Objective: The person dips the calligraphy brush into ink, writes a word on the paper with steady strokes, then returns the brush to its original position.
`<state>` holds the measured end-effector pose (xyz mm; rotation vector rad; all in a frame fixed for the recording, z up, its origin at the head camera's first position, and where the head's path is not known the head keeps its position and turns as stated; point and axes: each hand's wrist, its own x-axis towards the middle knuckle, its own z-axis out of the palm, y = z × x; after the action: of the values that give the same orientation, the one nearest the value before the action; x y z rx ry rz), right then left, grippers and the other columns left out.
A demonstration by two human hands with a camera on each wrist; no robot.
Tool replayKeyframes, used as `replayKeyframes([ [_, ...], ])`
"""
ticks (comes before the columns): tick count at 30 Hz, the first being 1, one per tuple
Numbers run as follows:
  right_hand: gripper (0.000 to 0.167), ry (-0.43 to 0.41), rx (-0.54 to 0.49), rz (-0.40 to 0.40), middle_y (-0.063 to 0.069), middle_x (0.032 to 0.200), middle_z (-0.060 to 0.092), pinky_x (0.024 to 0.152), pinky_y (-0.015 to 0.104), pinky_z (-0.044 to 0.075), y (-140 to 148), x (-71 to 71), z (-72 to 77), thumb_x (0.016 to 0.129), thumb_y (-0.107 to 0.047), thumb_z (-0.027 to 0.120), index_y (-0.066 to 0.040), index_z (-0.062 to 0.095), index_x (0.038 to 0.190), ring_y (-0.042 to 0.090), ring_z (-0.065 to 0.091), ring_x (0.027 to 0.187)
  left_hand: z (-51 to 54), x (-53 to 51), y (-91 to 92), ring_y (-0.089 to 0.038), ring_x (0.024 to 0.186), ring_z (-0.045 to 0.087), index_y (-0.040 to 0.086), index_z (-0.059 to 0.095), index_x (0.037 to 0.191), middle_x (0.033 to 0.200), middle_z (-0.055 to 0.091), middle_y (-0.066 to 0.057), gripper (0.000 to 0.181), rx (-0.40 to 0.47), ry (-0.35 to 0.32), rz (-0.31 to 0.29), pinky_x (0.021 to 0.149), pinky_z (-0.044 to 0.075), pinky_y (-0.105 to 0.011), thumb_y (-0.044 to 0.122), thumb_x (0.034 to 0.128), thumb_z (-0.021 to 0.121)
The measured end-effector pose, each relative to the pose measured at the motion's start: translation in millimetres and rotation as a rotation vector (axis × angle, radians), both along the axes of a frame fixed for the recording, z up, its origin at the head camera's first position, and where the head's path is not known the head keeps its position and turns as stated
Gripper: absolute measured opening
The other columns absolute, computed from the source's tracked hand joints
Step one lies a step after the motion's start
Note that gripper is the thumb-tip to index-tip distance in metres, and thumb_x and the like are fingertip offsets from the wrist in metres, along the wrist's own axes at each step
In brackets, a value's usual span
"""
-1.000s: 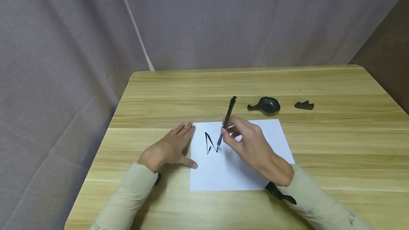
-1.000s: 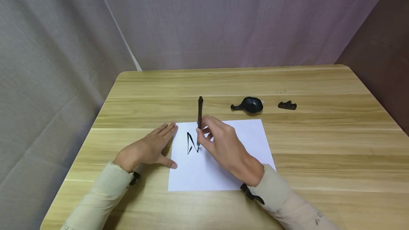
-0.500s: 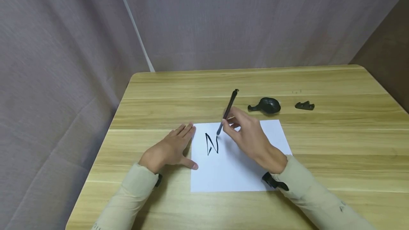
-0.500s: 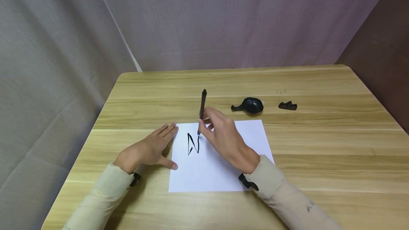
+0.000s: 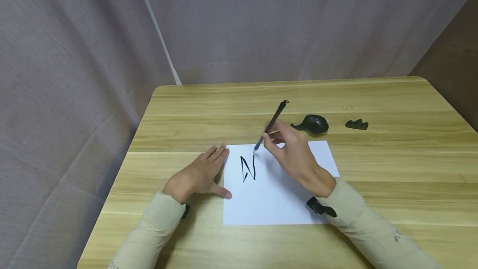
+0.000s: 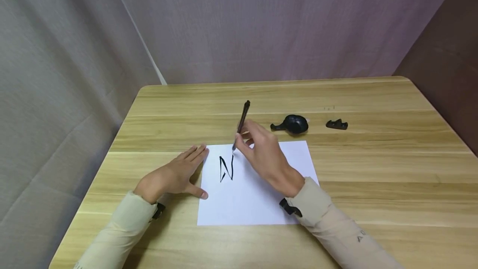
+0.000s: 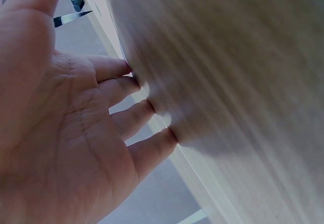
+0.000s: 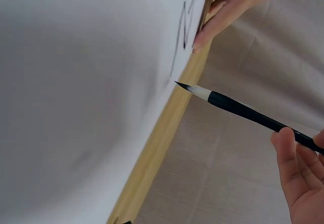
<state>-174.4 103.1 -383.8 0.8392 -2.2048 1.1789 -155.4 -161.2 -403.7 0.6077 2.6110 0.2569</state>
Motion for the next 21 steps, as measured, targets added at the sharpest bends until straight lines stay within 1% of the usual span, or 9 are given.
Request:
replayKeyframes([
  [4,0.016,0.044,-0.026,0.004,0.012,0.095,0.073,0.073,0.02,0.061,3,2.3,4.4,0.091,0.012,0.071,0.005,0.064,0.104,0.023,0.079,0.084,0.5,-0.3,0.1,-0.033,0.164,0.0,0.007,0.01,0.17,0.178,0.002,-0.01,0.13,-0.002,-0.004,0.004,0.13,0.014,-0.057,0.062,0.0798,0.086],
  [8,0.016,0.066,-0.037,0.0,0.013,0.094,0.073,0.076,0.012,0.058,7,6.3,8.5,0.091,0.012,0.072,0.006,0.064,0.103,0.023,0.079,0.084,0.3,-0.4,-0.6,-0.033,0.164,0.0,0.007,0.01,0.17,0.178,0.002,-0.01,0.13,0.003,-0.006,0.004,0.13,0.013,-0.057,0.062,0.0799,0.086],
  [14,0.019,0.083,-0.041,-0.004,0.013,0.096,0.073,0.076,0.013,0.058,13,13.1,8.0,0.089,0.014,0.072,0.006,0.065,0.104,0.024,0.079,0.085,0.2,-0.4,-0.3,-0.034,0.164,0.001,0.005,0.011,0.17,0.178,0.003,-0.013,0.13,0.007,-0.005,-0.004,0.13,0.014,-0.058,0.06,0.0803,0.087],
  [21,0.02,0.086,-0.061,-0.005,0.014,0.095,0.073,0.077,0.015,0.059,16,15.7,-0.4,0.088,0.017,0.073,0.006,0.065,0.103,0.027,0.079,0.086,-0.1,0.8,-0.1,-0.036,0.164,0.002,0.003,0.012,0.169,0.178,0.005,-0.015,0.129,0.021,0.0,-0.002,0.13,0.015,-0.058,0.058,0.0801,0.088],
])
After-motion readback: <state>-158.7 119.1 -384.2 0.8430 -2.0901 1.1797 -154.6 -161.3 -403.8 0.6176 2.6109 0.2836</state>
